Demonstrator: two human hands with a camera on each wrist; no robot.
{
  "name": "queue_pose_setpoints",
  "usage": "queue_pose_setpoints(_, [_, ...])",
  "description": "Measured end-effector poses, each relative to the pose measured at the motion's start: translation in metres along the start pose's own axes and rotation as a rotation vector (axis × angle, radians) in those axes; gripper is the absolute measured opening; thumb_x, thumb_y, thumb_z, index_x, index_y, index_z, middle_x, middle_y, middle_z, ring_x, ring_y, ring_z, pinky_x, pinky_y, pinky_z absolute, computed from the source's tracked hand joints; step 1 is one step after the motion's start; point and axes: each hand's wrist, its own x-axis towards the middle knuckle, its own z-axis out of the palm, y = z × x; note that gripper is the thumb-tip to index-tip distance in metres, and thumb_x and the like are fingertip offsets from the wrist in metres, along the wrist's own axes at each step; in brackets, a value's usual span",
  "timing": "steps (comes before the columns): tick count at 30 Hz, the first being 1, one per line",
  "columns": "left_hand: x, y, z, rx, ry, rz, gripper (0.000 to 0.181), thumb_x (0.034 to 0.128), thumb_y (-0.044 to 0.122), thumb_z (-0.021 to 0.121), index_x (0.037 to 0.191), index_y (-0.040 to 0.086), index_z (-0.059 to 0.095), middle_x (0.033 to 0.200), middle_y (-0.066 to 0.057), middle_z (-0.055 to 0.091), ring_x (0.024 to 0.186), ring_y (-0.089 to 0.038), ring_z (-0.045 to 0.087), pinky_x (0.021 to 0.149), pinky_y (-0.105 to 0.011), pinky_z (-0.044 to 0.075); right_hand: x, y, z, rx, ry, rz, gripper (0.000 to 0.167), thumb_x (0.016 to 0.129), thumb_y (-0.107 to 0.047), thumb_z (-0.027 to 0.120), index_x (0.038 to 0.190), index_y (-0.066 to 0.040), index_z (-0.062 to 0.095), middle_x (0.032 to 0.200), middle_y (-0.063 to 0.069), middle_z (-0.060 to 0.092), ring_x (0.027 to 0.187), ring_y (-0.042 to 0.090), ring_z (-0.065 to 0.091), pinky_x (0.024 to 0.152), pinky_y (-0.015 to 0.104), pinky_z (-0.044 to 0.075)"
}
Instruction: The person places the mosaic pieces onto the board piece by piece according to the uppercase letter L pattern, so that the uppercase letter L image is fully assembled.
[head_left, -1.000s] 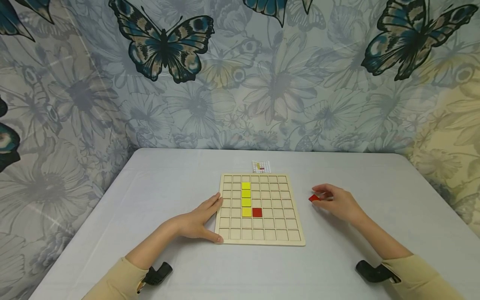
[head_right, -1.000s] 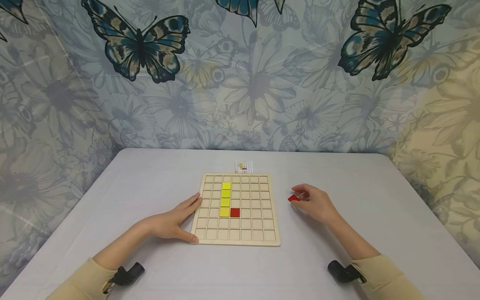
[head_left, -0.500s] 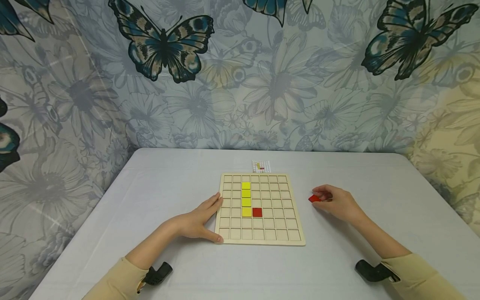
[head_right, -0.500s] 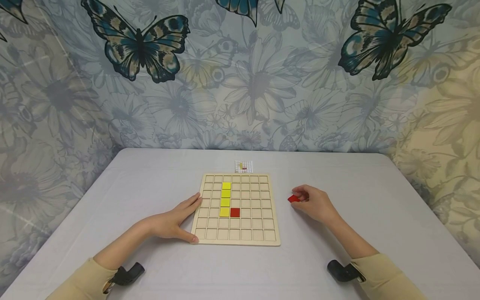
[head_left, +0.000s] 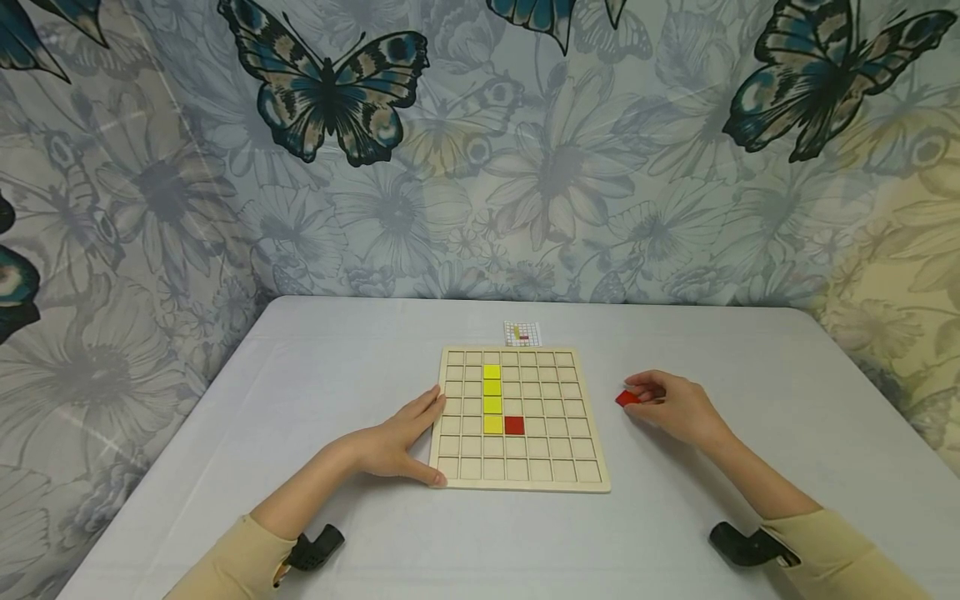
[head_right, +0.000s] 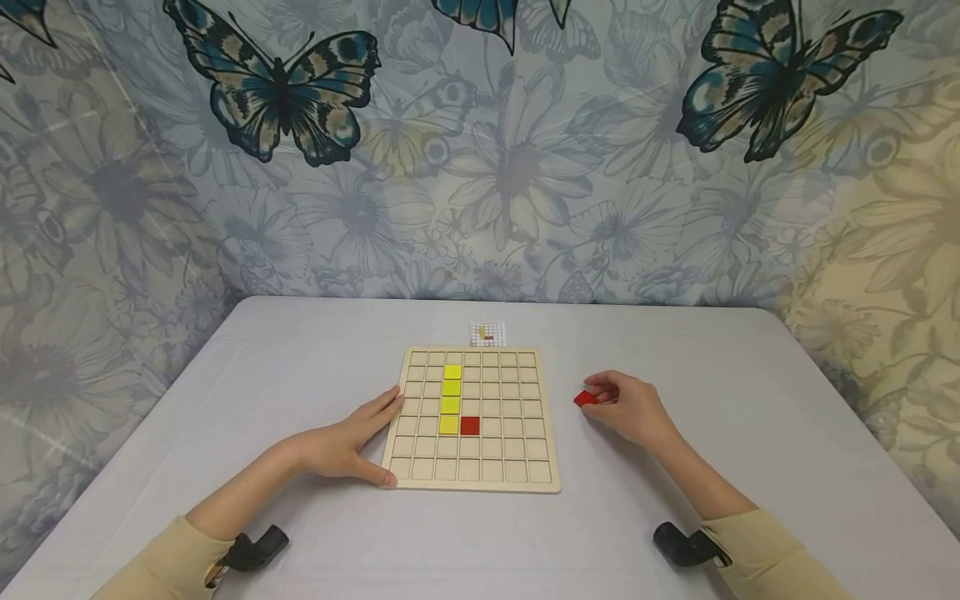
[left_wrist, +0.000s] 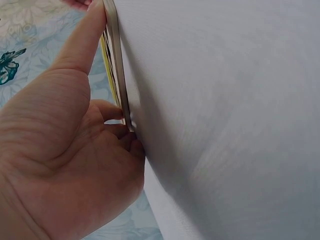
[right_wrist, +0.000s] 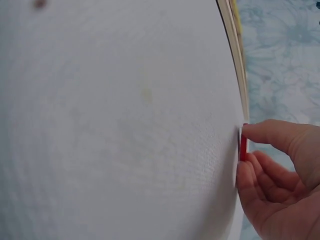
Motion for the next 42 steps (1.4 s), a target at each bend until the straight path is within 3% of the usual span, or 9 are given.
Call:
queue_pose_setpoints(7, [0.000, 0.000, 0.001, -0.008, 0.008, -0.002, 0.115, 0.0781, 0.045, 0.080, 0.156, 0.003, 0.006, 0.163, -0.012, -0.007, 0.148, -0.030, -0.004, 0.116, -0.051, 0.011, -0.001, -0.005, 0.003, 0.014, 0.010, 0.005, 0.045, 0.084, -0.023, 0.078, 0.120, 0.000, 0.064, 0.103, 0.010, 0.068, 0.093, 0.023, 0.062, 0.074, 0.029, 0.051])
queue_pose_setpoints(14, [0.001, -0.001, 0.001, -0.004, 0.002, 0.003, 0.115, 0.0780, 0.046, 0.080, 0.156, 0.004, 0.006, 0.163, -0.011, -0.008, 0.148, -0.029, -0.005, 0.116, -0.050, 0.011, -0.002, -0.013, 0.009, 0.068, 0.005, -0.012, 0.045, 0.083, -0.025, 0.079, 0.120, -0.002, 0.065, 0.103, 0.007, 0.069, 0.095, 0.022, 0.063, 0.074, 0.027, 0.051])
queue_pose_setpoints(30, [0.001, 0.000, 0.001, -0.008, 0.003, 0.012, 0.115, 0.0787, 0.045, 0.080, 0.156, 0.003, 0.006, 0.162, -0.013, -0.007, 0.148, -0.030, -0.005, 0.116, -0.051, 0.011, -0.003, -0.039, 0.031, 0.189, -0.072, -0.024, 0.042, 0.080, -0.024, 0.081, 0.117, -0.007, 0.067, 0.098, 0.002, 0.069, 0.095, 0.019, 0.062, 0.077, 0.027, 0.051])
queue_pose_setpoints(42, [0.001, 0.000, 0.001, -0.007, 0.003, 0.009, 0.115, 0.0787, 0.045, 0.080, 0.156, 0.003, 0.006, 0.162, -0.013, -0.007, 0.148, -0.030, -0.005, 0.116, -0.051, 0.011, -0.002, -0.056, 0.047, 0.204, -0.133, -0.062, 0.039, 0.080, -0.021, 0.081, 0.113, -0.006, 0.068, 0.099, 0.001, 0.068, 0.090, 0.017, 0.061, 0.080, 0.027, 0.051])
